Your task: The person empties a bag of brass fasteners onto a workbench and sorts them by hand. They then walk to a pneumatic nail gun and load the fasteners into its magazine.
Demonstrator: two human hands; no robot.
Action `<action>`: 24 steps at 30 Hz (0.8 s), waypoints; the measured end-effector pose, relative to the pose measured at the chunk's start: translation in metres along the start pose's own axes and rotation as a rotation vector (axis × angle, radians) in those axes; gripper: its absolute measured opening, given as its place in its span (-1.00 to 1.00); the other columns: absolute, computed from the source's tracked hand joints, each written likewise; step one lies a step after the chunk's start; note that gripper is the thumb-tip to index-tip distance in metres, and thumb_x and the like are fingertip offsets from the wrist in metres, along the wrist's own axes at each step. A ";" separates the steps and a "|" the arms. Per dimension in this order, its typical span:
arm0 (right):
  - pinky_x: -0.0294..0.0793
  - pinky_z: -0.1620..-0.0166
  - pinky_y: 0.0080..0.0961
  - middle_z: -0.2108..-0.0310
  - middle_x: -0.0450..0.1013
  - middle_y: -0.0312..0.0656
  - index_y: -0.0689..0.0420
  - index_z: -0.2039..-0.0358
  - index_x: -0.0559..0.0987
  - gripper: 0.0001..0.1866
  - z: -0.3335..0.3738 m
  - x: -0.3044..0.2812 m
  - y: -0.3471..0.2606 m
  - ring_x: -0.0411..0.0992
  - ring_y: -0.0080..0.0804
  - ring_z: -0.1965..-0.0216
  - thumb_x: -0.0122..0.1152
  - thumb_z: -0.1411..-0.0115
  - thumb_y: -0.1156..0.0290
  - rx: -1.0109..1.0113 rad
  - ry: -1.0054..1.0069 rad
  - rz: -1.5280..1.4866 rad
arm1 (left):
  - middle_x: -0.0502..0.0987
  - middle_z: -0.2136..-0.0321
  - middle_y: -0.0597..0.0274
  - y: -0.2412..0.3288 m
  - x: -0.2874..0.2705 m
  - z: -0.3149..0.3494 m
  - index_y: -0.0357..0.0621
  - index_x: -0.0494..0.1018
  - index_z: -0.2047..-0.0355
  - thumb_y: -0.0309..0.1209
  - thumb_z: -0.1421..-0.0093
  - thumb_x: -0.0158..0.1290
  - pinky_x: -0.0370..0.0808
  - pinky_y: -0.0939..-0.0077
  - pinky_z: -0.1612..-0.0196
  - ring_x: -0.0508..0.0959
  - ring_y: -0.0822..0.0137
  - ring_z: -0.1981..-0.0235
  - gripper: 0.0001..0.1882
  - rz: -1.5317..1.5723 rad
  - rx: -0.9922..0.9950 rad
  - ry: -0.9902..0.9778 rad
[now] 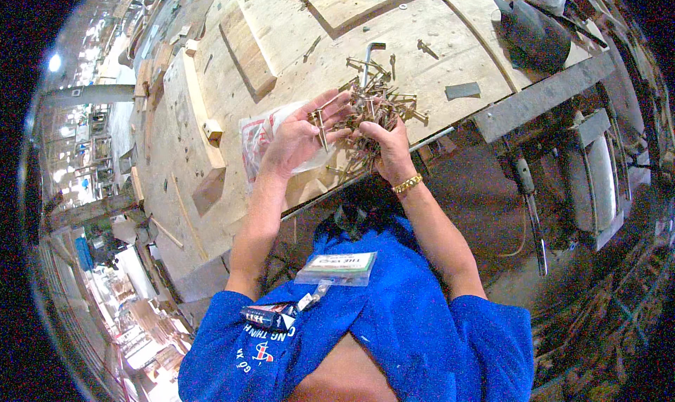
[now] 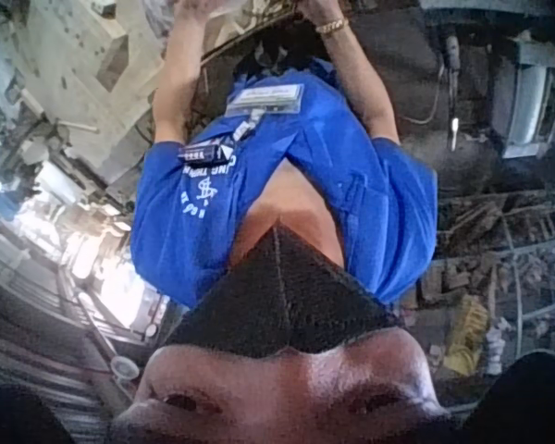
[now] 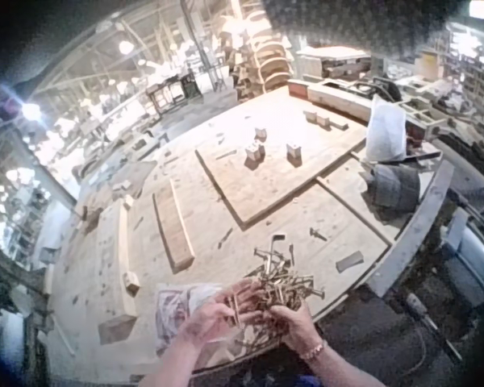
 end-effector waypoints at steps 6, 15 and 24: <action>0.57 0.30 -0.46 0.27 0.50 -0.16 0.21 -0.03 0.32 -0.50 -0.007 0.001 -0.004 0.51 -0.42 0.37 0.19 -0.04 0.58 -0.006 0.017 0.034 | 0.21 -0.17 -0.04 -0.003 -0.004 -0.004 -0.31 0.07 -0.21 -0.72 0.07 -0.17 0.24 -0.06 -0.20 0.24 0.05 -0.19 -0.28 -0.030 -0.020 0.000; 0.54 0.29 -0.52 0.26 0.49 -0.17 0.23 -0.01 0.34 -0.53 -0.002 0.005 -0.004 0.50 -0.42 0.36 0.17 -0.03 0.61 0.040 -0.034 0.052 | 0.24 -0.15 0.01 -0.003 -0.016 -0.006 -0.28 0.13 -0.19 -0.68 -0.09 -0.09 0.35 0.14 -0.14 0.33 0.09 -0.14 -0.40 -0.158 -0.024 0.083; 0.51 0.25 -0.53 0.25 0.48 -0.20 0.22 0.01 0.36 -0.53 -0.007 -0.002 0.002 0.48 -0.49 0.32 0.19 -0.02 0.60 0.060 -0.017 0.064 | 0.38 -0.04 -0.01 -0.007 -0.027 -0.013 -0.36 0.25 -0.10 -0.65 -0.17 -0.10 0.40 0.27 -0.10 0.42 0.13 -0.05 -0.55 -0.020 -0.051 0.136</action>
Point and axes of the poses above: each hand's wrist, its own z-axis away from the middle knuckle, its own x-axis out of the palm, y = z × x, the point moved 9 cm from there along -z, towards the middle knuckle
